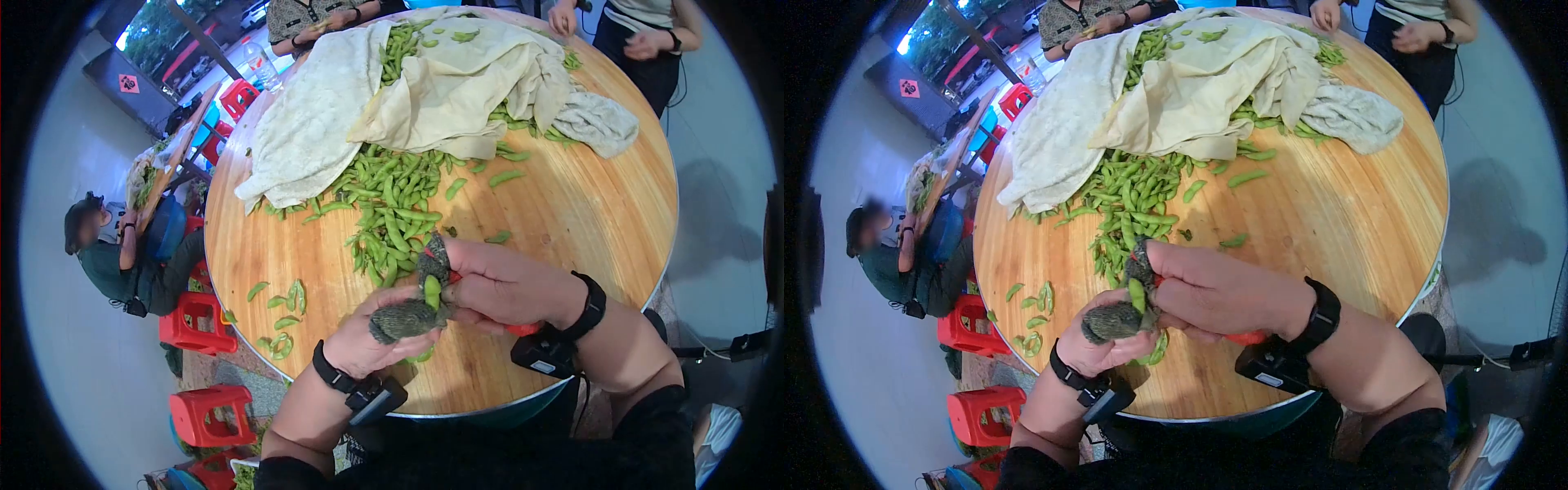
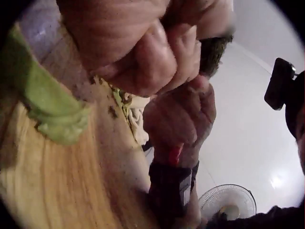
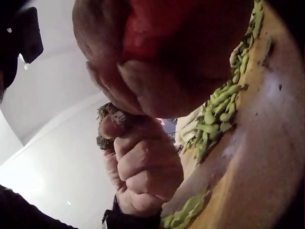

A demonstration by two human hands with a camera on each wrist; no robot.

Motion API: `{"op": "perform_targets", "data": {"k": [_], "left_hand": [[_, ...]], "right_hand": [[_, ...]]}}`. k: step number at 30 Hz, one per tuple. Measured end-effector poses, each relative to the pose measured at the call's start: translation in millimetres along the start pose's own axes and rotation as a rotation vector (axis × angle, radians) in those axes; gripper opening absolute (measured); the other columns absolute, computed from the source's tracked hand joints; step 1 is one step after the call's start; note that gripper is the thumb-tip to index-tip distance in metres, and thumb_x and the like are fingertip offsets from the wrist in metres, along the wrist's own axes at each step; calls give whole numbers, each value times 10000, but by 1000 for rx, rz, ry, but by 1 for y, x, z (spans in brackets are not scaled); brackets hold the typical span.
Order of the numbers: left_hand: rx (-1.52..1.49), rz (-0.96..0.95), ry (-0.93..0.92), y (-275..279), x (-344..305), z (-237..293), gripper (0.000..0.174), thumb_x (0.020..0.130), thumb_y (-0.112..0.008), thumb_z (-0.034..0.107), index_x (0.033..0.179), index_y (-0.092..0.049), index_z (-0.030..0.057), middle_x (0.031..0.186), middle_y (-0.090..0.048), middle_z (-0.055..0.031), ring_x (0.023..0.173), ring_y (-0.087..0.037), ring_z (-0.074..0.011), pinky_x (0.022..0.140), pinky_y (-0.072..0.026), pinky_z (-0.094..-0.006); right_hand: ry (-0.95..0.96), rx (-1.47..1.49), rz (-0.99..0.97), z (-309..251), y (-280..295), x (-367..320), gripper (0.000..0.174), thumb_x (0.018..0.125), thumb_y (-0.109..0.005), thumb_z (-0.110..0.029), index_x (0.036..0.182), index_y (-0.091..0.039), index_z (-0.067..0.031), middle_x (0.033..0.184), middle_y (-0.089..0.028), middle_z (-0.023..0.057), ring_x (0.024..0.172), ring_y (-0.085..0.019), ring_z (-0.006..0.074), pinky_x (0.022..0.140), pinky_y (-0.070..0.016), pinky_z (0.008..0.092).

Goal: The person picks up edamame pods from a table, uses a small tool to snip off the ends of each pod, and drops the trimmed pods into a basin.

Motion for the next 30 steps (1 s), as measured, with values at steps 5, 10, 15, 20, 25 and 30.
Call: {"op": "perform_targets", "data": {"k": [5, 10, 15, 20, 25, 30], "left_hand": [[-212, -246, 92, 3, 1, -10, 200, 886, -555, 149, 1033, -551, 14, 738, -502, 10, 598, -423, -65, 489, -288, -197], [227, -118, -38, 1, 10, 0, 138, 896, -560, 159, 962, -579, 39, 744, -526, 25, 629, -451, -52, 541, -343, -197], [695, 182, -544, 13, 14, 14, 89, 841, -643, 80, 910, -590, 62, 856, -573, 54, 774, -505, -34, 684, -423, -199], [742, 94, -439, 9, 15, 13, 86, 862, -619, 94, 929, -596, 45, 858, -564, 58, 778, -491, -34, 694, -419, -205], [610, 13, -188, 8, 14, 9, 168, 893, -582, 128, 1016, -591, 13, 849, -555, 59, 783, -479, -37, 711, -411, -206], [666, 86, -222, 11, 14, 8, 191, 882, -551, 64, 1066, -576, 19, 943, -580, 6, 796, -531, -49, 695, -435, -159]], "right_hand": [[-86, 419, -125, 5, -8, -2, 62, 871, -402, -100, 856, -445, -59, 615, -471, 17, 415, -432, 93, 364, -344, 231], [4, 53, 190, 9, 12, 3, 87, 868, -453, -127, 832, -437, -49, 608, -485, 67, 407, -463, 178, 379, -376, 275], [383, -725, 492, 8, 21, 2, 168, 831, -508, -144, 845, -411, -8, 619, -509, 204, 497, -507, 373, 462, -431, 408], [217, -873, 340, 13, 3, 6, 213, 812, -523, -142, 865, -391, 17, 625, -533, 225, 593, -546, 417, 540, -441, 483], [358, -686, 242, 18, 10, 13, 186, 835, -482, -154, 784, -411, 10, 597, -512, 190, 458, -521, 329, 425, -426, 380], [-172, 16, 125, 27, 9, 9, 208, 864, -449, -188, 748, -418, -17, 594, -480, 62, 441, -491, 150, 382, -395, 275]]}}
Point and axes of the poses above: each hand's wrist, its own x-axis towards the middle knuckle, its own y-axis out of the back of the hand, z = x × y, the point moved 5 cm from there along x, towards the middle knuckle
